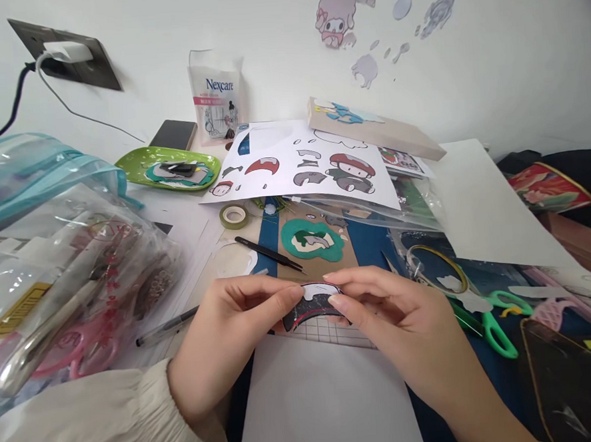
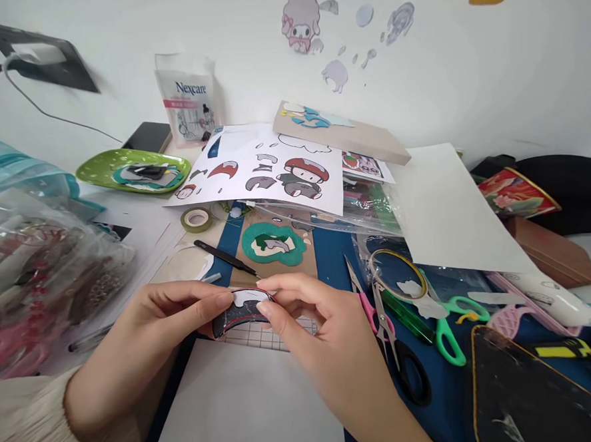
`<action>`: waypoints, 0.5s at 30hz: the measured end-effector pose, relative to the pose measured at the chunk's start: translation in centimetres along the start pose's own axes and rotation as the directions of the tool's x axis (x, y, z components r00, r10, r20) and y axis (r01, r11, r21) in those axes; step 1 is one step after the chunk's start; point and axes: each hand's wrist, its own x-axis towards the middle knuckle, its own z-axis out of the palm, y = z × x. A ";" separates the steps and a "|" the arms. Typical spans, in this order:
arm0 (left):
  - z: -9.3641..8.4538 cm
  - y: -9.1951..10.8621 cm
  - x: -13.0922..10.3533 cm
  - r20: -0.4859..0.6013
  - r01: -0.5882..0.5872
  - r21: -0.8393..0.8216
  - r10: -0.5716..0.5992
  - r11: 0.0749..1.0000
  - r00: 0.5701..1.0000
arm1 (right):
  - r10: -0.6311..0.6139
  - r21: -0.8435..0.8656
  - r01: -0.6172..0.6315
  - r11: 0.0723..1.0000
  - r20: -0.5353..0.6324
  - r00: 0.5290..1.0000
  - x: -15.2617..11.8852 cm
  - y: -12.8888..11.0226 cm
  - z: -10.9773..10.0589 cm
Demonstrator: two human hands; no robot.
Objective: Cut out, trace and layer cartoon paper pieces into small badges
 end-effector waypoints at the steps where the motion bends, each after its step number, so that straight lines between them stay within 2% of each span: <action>1: 0.0 0.0 0.0 -0.001 -0.001 0.003 0.001 1.000 1.000 | -0.001 0.006 0.002 1.000 -0.003 1.000 0.0 0.0 0.0; 4: 0.1 0.2 0.1 0.009 0.010 -0.021 -0.009 1.000 1.000 | 0.007 0.040 -0.007 0.999 0.000 1.000 -0.1 -0.1 0.1; 10: 0.2 0.4 0.2 0.107 0.015 -0.120 -0.002 0.993 0.994 | 0.012 0.056 -0.015 0.998 0.060 0.998 0.0 -0.4 0.1; 15: 0.1 0.2 0.1 0.079 0.028 -0.110 -0.019 0.993 0.997 | -0.089 -0.058 0.091 0.994 0.030 0.996 -0.1 -0.3 0.2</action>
